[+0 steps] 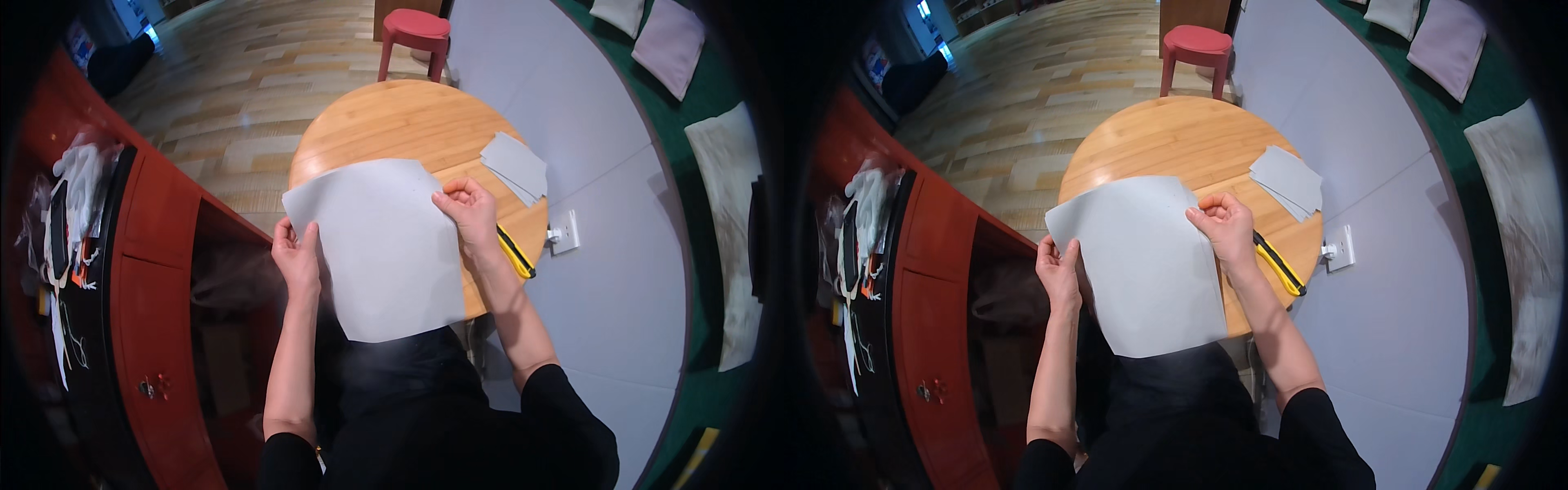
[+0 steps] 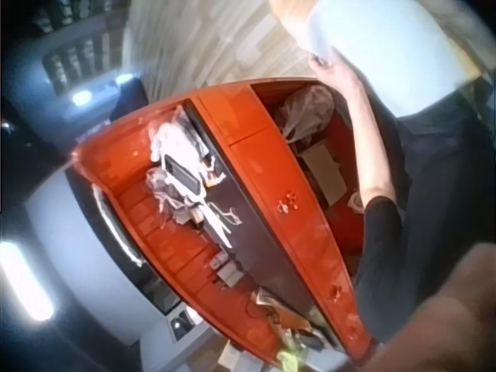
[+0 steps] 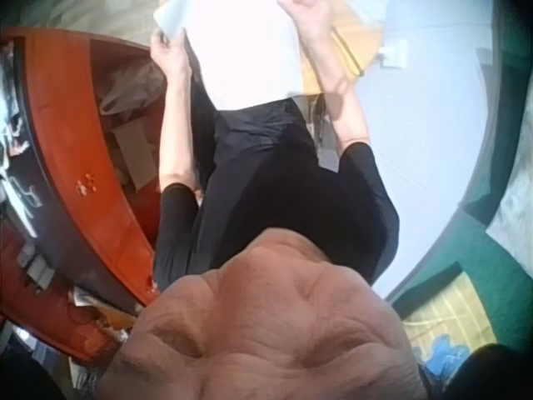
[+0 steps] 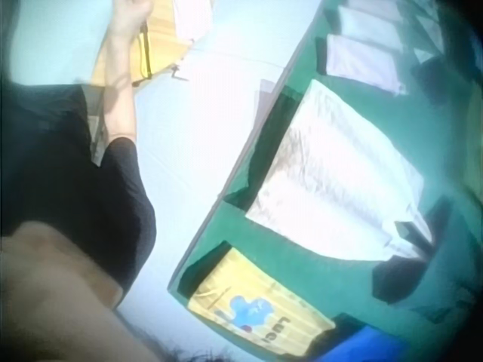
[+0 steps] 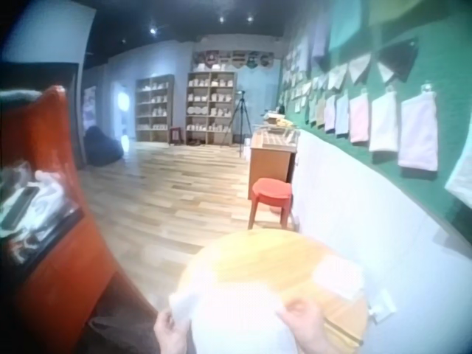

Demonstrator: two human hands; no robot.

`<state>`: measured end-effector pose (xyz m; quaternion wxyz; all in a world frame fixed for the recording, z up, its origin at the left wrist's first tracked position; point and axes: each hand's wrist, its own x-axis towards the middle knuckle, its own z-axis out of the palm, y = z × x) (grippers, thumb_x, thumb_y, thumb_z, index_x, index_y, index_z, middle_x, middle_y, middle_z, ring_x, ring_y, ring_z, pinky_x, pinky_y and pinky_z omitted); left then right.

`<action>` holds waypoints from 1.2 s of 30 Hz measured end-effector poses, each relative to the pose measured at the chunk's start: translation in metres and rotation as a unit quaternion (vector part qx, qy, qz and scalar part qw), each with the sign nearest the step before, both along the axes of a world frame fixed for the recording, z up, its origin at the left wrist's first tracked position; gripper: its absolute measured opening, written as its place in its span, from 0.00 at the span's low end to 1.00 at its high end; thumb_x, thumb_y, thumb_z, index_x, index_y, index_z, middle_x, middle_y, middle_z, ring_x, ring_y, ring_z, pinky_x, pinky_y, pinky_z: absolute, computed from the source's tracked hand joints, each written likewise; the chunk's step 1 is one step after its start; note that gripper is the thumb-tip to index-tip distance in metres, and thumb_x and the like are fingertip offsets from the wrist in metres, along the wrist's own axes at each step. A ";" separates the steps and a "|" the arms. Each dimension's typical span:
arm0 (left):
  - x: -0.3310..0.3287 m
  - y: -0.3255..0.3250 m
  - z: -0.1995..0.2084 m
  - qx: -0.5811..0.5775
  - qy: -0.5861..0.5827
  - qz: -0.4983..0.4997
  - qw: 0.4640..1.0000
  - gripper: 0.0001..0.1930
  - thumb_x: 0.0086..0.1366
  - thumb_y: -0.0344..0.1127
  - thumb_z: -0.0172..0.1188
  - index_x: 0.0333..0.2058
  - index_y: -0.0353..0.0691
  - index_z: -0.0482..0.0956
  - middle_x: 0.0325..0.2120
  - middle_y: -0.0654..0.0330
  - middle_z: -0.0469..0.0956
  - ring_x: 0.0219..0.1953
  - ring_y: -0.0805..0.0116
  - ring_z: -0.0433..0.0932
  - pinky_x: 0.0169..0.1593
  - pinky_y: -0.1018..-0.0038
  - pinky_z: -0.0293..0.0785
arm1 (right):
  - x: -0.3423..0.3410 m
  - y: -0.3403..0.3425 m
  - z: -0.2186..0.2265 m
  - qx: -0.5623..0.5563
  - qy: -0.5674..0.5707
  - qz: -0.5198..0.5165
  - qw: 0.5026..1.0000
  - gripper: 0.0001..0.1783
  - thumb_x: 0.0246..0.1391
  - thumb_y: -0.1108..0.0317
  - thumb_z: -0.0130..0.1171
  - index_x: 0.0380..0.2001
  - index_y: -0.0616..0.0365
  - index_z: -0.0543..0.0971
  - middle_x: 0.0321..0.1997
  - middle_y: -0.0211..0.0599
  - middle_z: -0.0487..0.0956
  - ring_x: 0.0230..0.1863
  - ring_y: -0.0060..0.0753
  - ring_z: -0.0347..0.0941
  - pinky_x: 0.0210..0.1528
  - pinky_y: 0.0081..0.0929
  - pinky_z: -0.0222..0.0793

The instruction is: The person cuts a sheet of gold-colored material using a utility knife on a round wooden table. They then fold a white sheet of paper and place it on the table. The person repeats the process of cutting the gold material and folding the white paper multiple times.

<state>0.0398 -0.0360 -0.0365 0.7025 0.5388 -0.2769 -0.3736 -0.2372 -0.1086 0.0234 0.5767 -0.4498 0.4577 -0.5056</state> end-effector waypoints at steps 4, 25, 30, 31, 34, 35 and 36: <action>0.005 0.002 0.000 -0.024 0.006 -0.027 0.999 0.14 0.68 0.20 0.63 0.50 0.32 0.75 0.46 0.59 0.81 0.48 0.74 0.79 0.54 0.76 0.75 | -0.002 0.000 0.011 0.141 -0.105 0.058 0.983 0.15 0.62 0.72 0.68 0.49 0.65 0.78 0.41 0.36 0.85 0.40 0.21 0.82 0.44 0.21 0.79; 0.013 0.010 -0.004 0.028 0.034 -0.034 0.998 0.14 0.69 0.22 0.63 0.51 0.31 0.75 0.46 0.56 0.84 0.46 0.73 0.82 0.53 0.76 0.77 | -0.003 -0.004 -0.003 0.041 0.000 0.002 0.999 0.09 0.55 0.72 0.75 0.31 0.61 0.82 0.28 0.29 0.83 0.26 0.14 0.74 0.28 0.15 0.69; 0.016 0.011 -0.012 0.032 0.058 -0.013 0.998 0.13 0.69 0.22 0.62 0.51 0.29 0.74 0.46 0.55 0.84 0.46 0.73 0.82 0.52 0.76 0.77 | 0.005 -0.012 0.011 -0.011 0.012 -0.065 0.998 0.09 0.57 0.73 0.73 0.33 0.62 0.81 0.29 0.30 0.83 0.28 0.16 0.77 0.31 0.18 0.73; 0.015 0.012 -0.010 0.033 0.061 -0.011 0.998 0.13 0.69 0.22 0.62 0.51 0.29 0.74 0.46 0.54 0.84 0.45 0.73 0.82 0.52 0.76 0.77 | 0.006 -0.013 0.013 -0.007 -0.006 -0.060 0.998 0.08 0.59 0.73 0.72 0.35 0.63 0.81 0.29 0.31 0.84 0.29 0.17 0.78 0.32 0.18 0.74; 0.019 0.013 -0.013 0.030 0.066 -0.011 0.997 0.14 0.70 0.22 0.62 0.52 0.30 0.73 0.45 0.56 0.84 0.46 0.74 0.83 0.52 0.76 0.78 | 0.011 -0.014 0.020 0.052 -0.073 -0.024 0.996 0.10 0.63 0.70 0.68 0.41 0.66 0.82 0.32 0.34 0.85 0.31 0.20 0.80 0.33 0.21 0.76; 0.021 0.013 -0.014 0.029 0.068 -0.012 0.997 0.14 0.70 0.22 0.62 0.52 0.30 0.73 0.45 0.57 0.84 0.46 0.74 0.83 0.52 0.76 0.78 | 0.013 -0.014 0.022 0.104 -0.105 0.000 0.989 0.11 0.64 0.69 0.66 0.43 0.67 0.82 0.33 0.35 0.85 0.32 0.21 0.81 0.34 0.21 0.77; 0.023 0.015 -0.016 0.031 0.069 -0.009 0.997 0.14 0.70 0.22 0.61 0.52 0.30 0.73 0.45 0.56 0.84 0.45 0.74 0.82 0.52 0.76 0.78 | 0.015 -0.013 0.023 0.155 -0.135 0.025 0.978 0.12 0.66 0.67 0.65 0.45 0.68 0.83 0.34 0.37 0.86 0.33 0.22 0.82 0.34 0.22 0.77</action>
